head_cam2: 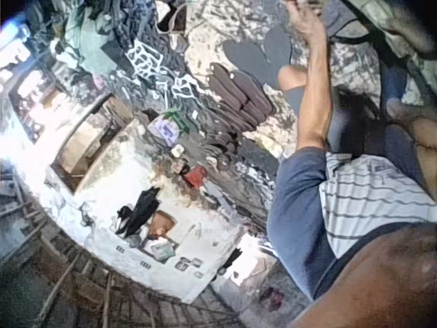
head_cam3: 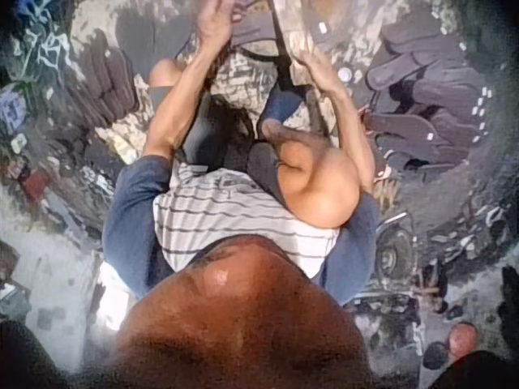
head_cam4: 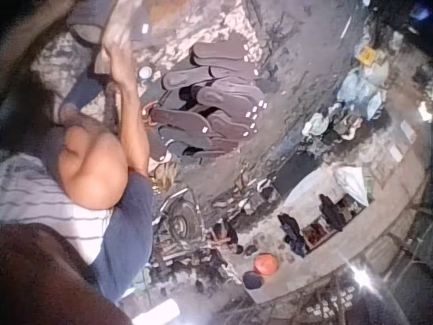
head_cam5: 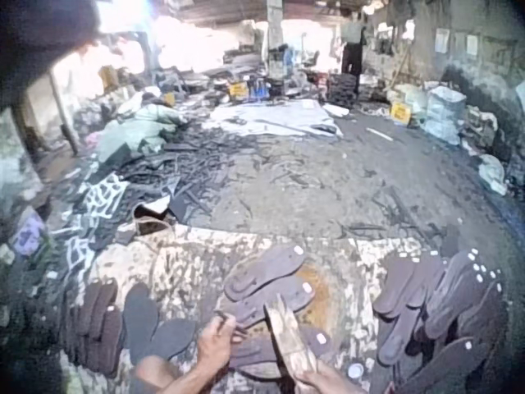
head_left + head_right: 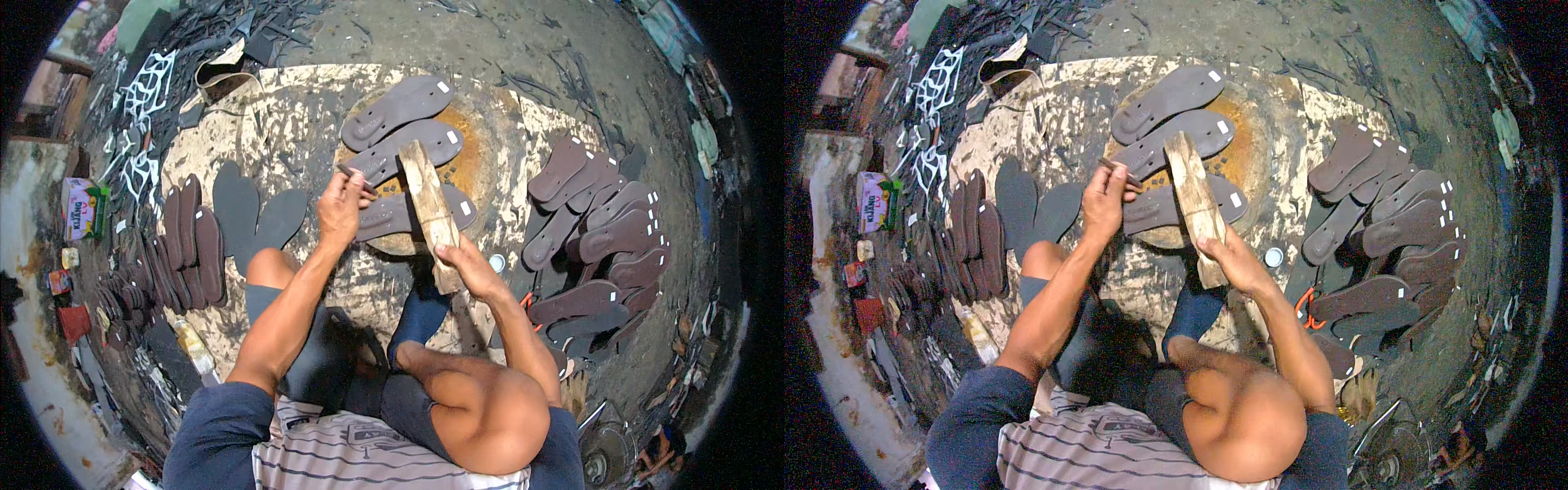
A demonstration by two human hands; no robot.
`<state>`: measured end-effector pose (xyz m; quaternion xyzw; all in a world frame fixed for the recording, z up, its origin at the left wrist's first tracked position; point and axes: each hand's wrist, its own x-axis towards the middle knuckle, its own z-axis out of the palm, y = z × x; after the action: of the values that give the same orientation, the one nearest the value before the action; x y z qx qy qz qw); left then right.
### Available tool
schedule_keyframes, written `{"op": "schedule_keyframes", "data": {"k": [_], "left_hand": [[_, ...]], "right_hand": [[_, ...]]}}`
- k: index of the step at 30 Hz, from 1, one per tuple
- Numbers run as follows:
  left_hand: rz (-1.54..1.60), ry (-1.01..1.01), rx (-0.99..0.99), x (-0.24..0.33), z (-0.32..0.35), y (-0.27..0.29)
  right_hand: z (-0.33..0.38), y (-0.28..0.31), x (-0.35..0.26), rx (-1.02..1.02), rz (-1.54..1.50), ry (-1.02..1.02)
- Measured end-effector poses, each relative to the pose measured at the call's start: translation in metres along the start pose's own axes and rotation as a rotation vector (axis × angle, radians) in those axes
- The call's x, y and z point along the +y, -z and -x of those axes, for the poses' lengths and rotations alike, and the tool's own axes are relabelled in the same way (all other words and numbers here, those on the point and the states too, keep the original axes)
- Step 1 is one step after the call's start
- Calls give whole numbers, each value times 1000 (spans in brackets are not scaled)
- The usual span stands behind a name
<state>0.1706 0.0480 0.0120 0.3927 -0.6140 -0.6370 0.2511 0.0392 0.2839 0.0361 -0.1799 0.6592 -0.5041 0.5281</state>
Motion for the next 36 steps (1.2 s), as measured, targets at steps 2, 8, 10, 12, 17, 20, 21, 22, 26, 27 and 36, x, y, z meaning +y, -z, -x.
{"op": "schedule_keyframes", "data": {"k": [2, 8, 10, 12, 17, 20, 21, 22, 26, 27, 36], "left_hand": [[-206, -56, -90, -6, 15, -1], [-397, -127, -87, 4, 15, -1], [-484, -220, -36, 1, 17, 17], [-501, -354, -29, 1, 19, 12], [-681, -675, -162, -32, 15, 4], [-693, -765, -126, -28, 18, 0], [-747, -726, -71, -23, 11, 10], [-360, -494, 56, -15, 1, -1], [23, -62, -15, 2, 10, -9], [-148, -71, -82, -3, 25, -5], [-557, -370, -132, -10, 51, -2]], "right_hand": [[7, -1, -12, -17, -136, -92], [61, 0, -134, 7, -124, 89], [86, -23, -186, 173, -42, 264], [110, -28, -183, 254, -30, 516], [40, -4, -1, 15, 537, 448], [26, 2, -7, -147, 143, 22], [33, -2, -3, -220, -95, -126], [34, 6, 4, -174, -75, -85], [34, -3, 36, -34, -71, -94], [39, -6, 31, -52, -158, -128], [97, 5, -116, -134, -283, -91]]}}
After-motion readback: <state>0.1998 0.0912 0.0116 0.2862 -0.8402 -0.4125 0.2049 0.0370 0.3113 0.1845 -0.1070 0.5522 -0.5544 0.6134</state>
